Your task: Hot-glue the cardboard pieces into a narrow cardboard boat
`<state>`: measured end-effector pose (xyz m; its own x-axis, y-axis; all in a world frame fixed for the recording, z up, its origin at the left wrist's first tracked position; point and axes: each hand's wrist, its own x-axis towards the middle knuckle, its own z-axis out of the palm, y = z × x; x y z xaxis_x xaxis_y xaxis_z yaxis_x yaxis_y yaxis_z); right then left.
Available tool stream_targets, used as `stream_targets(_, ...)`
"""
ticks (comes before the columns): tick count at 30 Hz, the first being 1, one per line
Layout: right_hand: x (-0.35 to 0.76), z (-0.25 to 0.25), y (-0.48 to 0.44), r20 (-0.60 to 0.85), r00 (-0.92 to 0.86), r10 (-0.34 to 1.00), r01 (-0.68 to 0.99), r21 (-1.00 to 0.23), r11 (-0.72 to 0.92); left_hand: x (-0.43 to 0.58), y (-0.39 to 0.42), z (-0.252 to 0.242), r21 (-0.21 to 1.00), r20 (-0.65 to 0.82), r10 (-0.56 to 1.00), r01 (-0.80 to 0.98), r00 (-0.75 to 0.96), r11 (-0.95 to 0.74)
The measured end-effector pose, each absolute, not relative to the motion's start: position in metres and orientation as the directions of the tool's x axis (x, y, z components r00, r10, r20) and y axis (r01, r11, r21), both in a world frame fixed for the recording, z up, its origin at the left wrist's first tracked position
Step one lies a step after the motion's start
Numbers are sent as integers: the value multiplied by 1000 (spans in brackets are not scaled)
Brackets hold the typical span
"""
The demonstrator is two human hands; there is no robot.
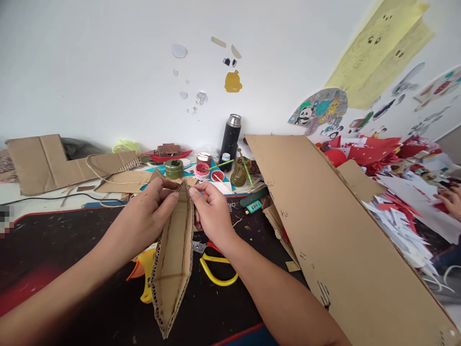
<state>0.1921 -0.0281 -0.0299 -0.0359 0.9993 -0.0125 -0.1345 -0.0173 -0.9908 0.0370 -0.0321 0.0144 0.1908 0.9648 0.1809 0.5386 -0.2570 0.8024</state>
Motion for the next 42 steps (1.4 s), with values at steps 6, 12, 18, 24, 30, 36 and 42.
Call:
stream_targets(6, 192, -31, -27, -5, -34, 999, -155, -988, -10, 38, -33, 16, 801, 185, 965, 540, 185, -257)
stream_targets(12, 191, -31, -28, -9, -37, 999, -156, -988, -14, 38, -32, 14, 802, 197, 961, 532, 195, -272)
stream_targets(18, 191, -31, -28, -12, -36, 999, -153, -988, -17, 37, -32, 14, 797, 206, 959, 535, 195, -280)
stream_targets(24, 191, -31, -28, -12, -35, 999, -164, -986, -18, 37, -32, 14, 793, 213, 957, 537, 196, -287)
stream_targets(30, 191, -30, -28, -20, -43, 999, -168, -985, -27, 37, -32, 12, 809, 188, 966, 530, 177, -254)
stream_targets(36, 191, -29, -28, -12, -50, 999, -161, -987, -20, 36, -30, 9, 805, 169, 972, 545, 165, -233)
stream_targets(42, 191, -31, -27, -27, -67, 997, -175, -984, -38, 35, -27, 5, 788, 151, 978, 579, 145, -207)
